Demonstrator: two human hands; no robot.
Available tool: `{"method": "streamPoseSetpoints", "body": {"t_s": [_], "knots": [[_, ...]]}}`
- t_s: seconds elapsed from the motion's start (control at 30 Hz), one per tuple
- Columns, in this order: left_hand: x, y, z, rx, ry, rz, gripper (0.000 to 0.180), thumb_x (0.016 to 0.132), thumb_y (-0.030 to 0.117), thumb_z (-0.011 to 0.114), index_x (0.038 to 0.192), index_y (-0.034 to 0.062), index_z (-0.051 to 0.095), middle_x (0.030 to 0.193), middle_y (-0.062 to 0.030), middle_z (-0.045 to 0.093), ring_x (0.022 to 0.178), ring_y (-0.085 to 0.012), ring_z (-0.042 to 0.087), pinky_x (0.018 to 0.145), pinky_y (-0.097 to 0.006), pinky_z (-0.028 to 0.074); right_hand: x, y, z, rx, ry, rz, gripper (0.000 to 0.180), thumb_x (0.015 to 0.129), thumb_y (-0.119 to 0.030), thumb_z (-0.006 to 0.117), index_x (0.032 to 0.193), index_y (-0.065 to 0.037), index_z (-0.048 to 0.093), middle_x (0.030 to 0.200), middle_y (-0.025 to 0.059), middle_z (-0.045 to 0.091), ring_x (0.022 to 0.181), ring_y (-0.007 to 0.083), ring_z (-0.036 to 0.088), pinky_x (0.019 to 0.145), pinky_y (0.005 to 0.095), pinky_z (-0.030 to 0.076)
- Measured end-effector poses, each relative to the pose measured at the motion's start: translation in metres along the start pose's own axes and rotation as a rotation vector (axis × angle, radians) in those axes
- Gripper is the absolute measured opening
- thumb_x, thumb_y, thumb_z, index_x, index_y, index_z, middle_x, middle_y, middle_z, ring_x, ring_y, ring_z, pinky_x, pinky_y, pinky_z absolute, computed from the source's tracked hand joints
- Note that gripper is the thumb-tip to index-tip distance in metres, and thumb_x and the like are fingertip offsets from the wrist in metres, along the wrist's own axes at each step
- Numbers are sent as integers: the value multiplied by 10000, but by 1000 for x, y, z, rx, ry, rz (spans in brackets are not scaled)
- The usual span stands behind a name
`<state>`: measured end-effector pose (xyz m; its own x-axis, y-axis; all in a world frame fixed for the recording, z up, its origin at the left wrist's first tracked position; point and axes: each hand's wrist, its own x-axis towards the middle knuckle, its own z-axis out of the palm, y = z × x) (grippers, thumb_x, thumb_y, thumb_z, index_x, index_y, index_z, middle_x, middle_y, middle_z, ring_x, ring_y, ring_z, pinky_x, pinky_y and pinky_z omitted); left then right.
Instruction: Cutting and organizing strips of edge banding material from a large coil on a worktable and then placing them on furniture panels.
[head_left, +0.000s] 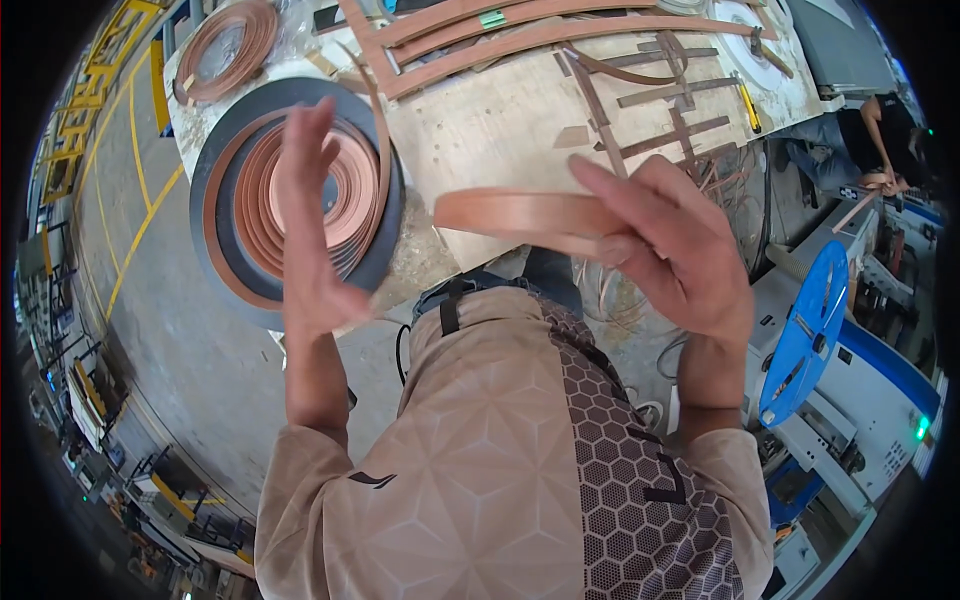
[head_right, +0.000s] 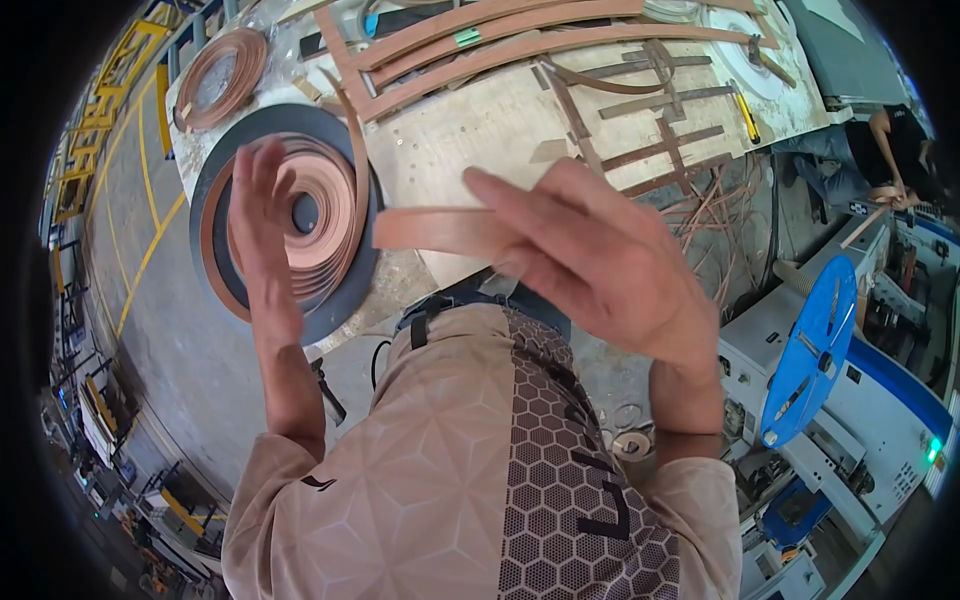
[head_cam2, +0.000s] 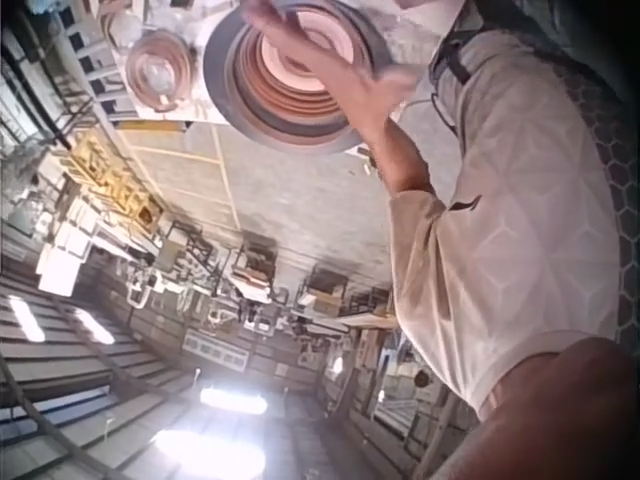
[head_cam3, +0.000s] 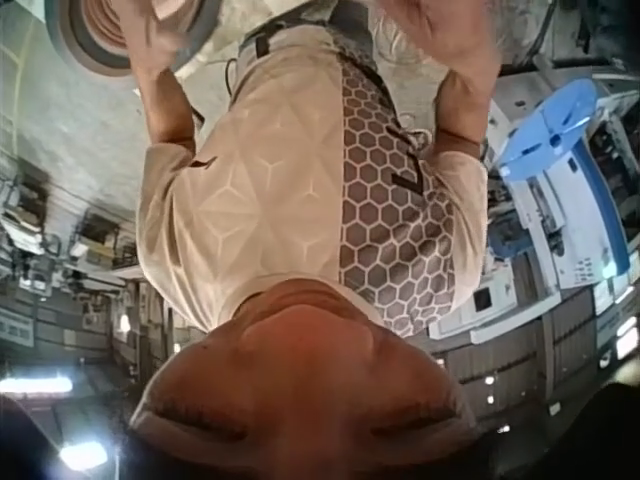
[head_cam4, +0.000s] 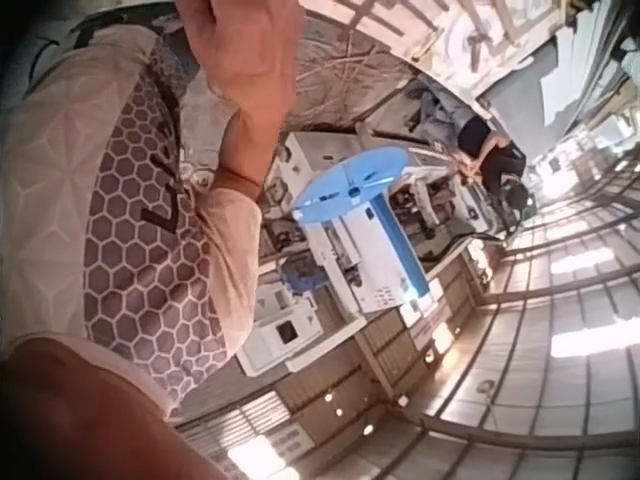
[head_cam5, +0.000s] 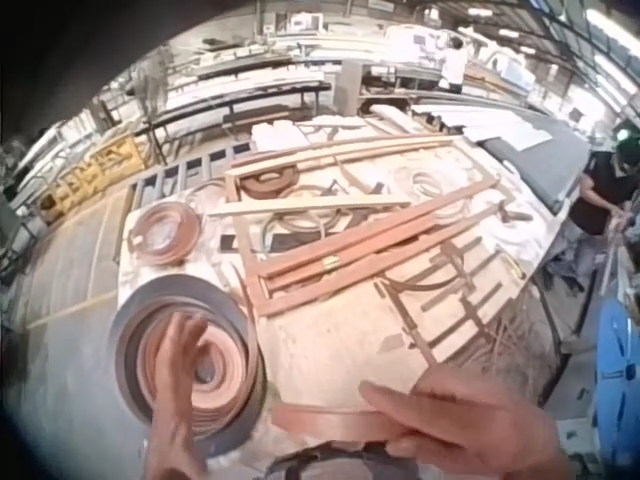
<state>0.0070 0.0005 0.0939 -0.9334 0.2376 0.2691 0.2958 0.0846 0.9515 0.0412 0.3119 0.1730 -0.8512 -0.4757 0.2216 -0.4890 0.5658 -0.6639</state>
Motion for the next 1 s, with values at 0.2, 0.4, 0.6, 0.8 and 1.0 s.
{"method": "streamPoseSetpoints", "body": {"t_s": [0.2, 0.4, 0.6, 0.8, 1.0], "knots": [[35, 49, 18, 242, -558, 53, 535, 924, 185, 794, 1362, -29, 574, 1111, -94, 740, 1063, -236, 705, 850, -405, 531, 21, -9, -6, -3, -46, -48, 700, 856, -242, 876, 1450, 19, 612, 916, 80, 625, 751, 155, 601, 678, 284, 486], [33, 26, -16, -366, -324, -217, 280, 1075, 279, 640, 1153, 17, 580, 764, -5, 556, 612, -102, 519, 521, -287, 426, -68, 56, 22, 851, 204, 323, 802, 828, -176, 886, 1512, 29, 522, 931, 42, 651, 784, 112, 628, 711, 257, 510], [31, 4, -5, -600, -29, -334, 377, 1134, 417, 511, 964, 82, 485, 692, 43, 368, 535, -53, 340, 436, -221, 324, -43, 33, 80, 886, 344, 363, 810, 908, -171, 804, 1581, 35, 402, 862, 37, 624, 692, 90, 584, 661, 228, 478], [3, -44, -11, -415, -95, -301, 355, 1125, 391, 541, 999, 59, 542, 761, 5, 458, 677, -96, 477, 641, -272, 463, -24, 29, 53, 771, 557, 324, 570, 993, -74, 726, 1518, 28, 526, 930, 1, 611, 787, 42, 568, 661, 182, 435], [-6, -35, -16, -80, -139, -233, 1065, 767, 238, 953, 1604, -24, 349, 1455, -143, 541, 1300, -262, 563, 1180, -432, 404, 18, 15, 4, 231, 16, 107, 485, 960, -56, 740, 1436, -25, 653, 916, 1, 584, 757, 66, 505, 624, 233, 372]]}}
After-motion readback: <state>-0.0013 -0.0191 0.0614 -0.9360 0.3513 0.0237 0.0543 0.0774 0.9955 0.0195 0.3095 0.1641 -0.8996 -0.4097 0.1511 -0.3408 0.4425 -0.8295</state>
